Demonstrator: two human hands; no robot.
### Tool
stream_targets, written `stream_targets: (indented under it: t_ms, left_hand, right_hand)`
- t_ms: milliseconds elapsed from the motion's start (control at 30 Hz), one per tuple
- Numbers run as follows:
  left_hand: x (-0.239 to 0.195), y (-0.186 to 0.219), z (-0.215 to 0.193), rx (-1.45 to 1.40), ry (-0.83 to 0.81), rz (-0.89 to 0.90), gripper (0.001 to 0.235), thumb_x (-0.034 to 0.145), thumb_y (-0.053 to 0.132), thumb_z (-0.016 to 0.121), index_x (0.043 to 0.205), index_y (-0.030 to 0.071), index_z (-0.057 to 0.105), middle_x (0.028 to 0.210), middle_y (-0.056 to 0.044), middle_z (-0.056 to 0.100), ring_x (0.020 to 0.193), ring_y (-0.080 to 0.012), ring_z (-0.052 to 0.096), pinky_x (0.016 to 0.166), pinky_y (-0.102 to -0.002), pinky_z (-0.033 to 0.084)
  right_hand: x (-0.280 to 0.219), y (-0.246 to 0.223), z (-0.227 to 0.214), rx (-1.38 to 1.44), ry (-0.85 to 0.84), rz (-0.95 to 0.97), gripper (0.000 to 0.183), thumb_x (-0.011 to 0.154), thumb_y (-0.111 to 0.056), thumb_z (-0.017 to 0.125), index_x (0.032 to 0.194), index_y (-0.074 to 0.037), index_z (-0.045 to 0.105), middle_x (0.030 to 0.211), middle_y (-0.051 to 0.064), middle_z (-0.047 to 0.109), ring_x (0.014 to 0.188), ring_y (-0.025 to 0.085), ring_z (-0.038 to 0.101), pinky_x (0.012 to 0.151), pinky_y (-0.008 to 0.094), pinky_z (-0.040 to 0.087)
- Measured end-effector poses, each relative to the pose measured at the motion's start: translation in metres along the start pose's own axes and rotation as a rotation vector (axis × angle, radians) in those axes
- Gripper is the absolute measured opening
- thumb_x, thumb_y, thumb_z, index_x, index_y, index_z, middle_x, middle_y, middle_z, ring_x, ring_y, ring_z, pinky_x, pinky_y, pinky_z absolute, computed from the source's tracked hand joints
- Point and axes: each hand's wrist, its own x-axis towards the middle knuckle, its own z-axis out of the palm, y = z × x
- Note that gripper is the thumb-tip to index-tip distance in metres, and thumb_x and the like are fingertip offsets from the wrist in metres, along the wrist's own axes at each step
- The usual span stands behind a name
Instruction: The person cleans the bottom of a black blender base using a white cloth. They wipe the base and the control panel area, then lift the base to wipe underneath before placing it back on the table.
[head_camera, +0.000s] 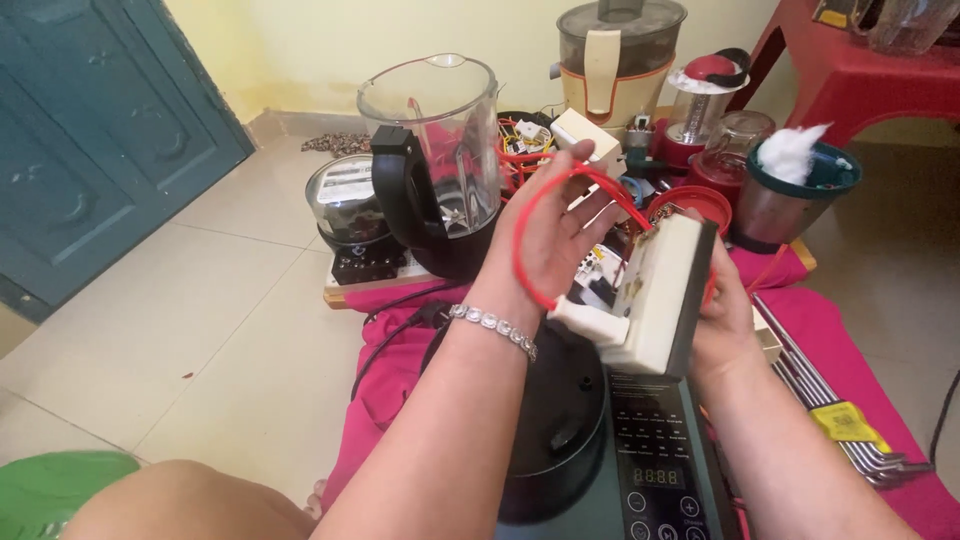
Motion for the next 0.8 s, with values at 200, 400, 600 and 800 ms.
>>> stream_targets:
  t_ms: [200,400,600,800]
  left_hand:
    - [-0.005,0.001,-0.002,0.265,0.043,0.092,0.036,0.103,0.035,0.059,0.129,0.011,0.067,0.117,-0.015,0.069,0.099,-0.0324,0.072,0.097,-0.055,0.057]
    - [0.004,0.025,-0.003,0.507,0.000,0.262,0.035,0.105,0.042,0.054,0.124,0.018,0.070,0.116,-0.012,0.075,0.099,-0.0342,0.076,0.088,-0.052,0.062]
    - [-0.015,0.057,0.026,0.555,-0.053,0.320,0.032,0.105,0.038,0.052,0.119,0.016,0.071,0.109,-0.008,0.077,0.095,-0.0284,0.079,0.089,-0.048,0.063]
    - [-0.045,0.071,0.053,0.557,-0.133,0.650,0.028,0.104,0.023,0.052,0.117,0.007,0.071,0.113,-0.011,0.075,0.092,-0.0147,0.069,0.083,-0.030,0.059]
  right_hand:
    - [0.001,0.021,0.018,-0.250,0.534,-0.080,0.020,0.087,-0.036,0.082,0.096,-0.020,0.076,0.090,-0.005,0.078,0.074,0.008,0.074,0.073,0.025,0.064]
    - [0.007,0.023,0.024,-0.821,0.599,-0.067,0.045,0.085,-0.055,0.079,0.105,-0.015,0.077,0.073,0.000,0.069,0.039,-0.001,0.036,0.036,0.007,0.038]
    - [0.013,0.027,0.056,-1.093,0.567,-0.245,0.041,0.096,-0.044,0.071,0.122,-0.014,0.070,0.081,0.007,0.067,0.042,0.000,0.032,0.032,0.010,0.026]
    - [0.014,0.034,0.078,-1.021,0.490,-0.294,0.029,0.100,-0.040,0.063,0.101,-0.011,0.061,0.075,-0.003,0.050,0.046,0.001,0.029,0.036,0.019,0.015]
